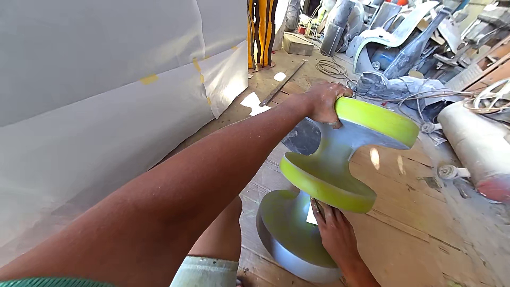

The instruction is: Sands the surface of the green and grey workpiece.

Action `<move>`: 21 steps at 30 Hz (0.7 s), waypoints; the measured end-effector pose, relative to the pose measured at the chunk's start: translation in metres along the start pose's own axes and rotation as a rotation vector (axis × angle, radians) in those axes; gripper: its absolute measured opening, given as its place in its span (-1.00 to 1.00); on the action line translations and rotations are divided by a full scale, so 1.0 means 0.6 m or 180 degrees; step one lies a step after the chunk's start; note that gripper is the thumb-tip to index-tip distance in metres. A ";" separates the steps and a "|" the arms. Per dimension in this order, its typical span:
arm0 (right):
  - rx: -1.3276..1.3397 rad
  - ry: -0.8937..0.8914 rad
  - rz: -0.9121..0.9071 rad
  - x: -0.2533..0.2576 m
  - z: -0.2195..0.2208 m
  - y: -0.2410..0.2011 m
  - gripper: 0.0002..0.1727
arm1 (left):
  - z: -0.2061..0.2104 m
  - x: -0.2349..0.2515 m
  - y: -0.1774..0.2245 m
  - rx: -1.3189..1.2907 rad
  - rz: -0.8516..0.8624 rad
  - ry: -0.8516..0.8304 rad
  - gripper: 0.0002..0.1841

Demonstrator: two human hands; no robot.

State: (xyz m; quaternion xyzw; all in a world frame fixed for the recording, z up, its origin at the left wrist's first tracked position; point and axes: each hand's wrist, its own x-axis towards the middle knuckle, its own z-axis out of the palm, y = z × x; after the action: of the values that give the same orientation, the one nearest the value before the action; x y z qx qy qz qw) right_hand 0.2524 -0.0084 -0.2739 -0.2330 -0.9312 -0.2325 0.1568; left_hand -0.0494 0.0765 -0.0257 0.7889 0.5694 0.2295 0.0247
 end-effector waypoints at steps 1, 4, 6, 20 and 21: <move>0.0013 -0.0037 0.0037 -0.003 0.001 0.000 -0.28 | 0.000 -0.001 0.000 -0.0024 0.0006 0.0001 -0.40; 0.0156 -0.0272 0.0082 -0.015 0.008 -0.002 -0.26 | 0.001 -0.001 0.000 -0.0029 0.0026 0.0002 -0.41; 0.0444 -0.0419 0.0055 -0.019 0.009 0.001 -0.26 | 0.001 0.001 0.000 -0.0009 0.0012 -0.0007 -0.40; 0.2421 -0.2381 -0.0312 -0.012 -0.039 0.054 -0.42 | -0.007 -0.027 -0.016 -0.0155 0.0284 0.0049 -0.45; 0.2560 -0.2501 -0.0357 -0.009 -0.041 0.060 -0.44 | -0.008 -0.030 -0.022 -0.0185 0.0301 0.0060 -0.44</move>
State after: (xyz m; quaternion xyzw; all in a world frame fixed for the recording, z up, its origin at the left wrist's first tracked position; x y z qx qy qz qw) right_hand 0.2794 0.0054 -0.2426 -0.1740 -0.9459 0.2369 -0.1378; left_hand -0.0671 0.0636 -0.0315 0.8117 0.5248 0.2543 0.0313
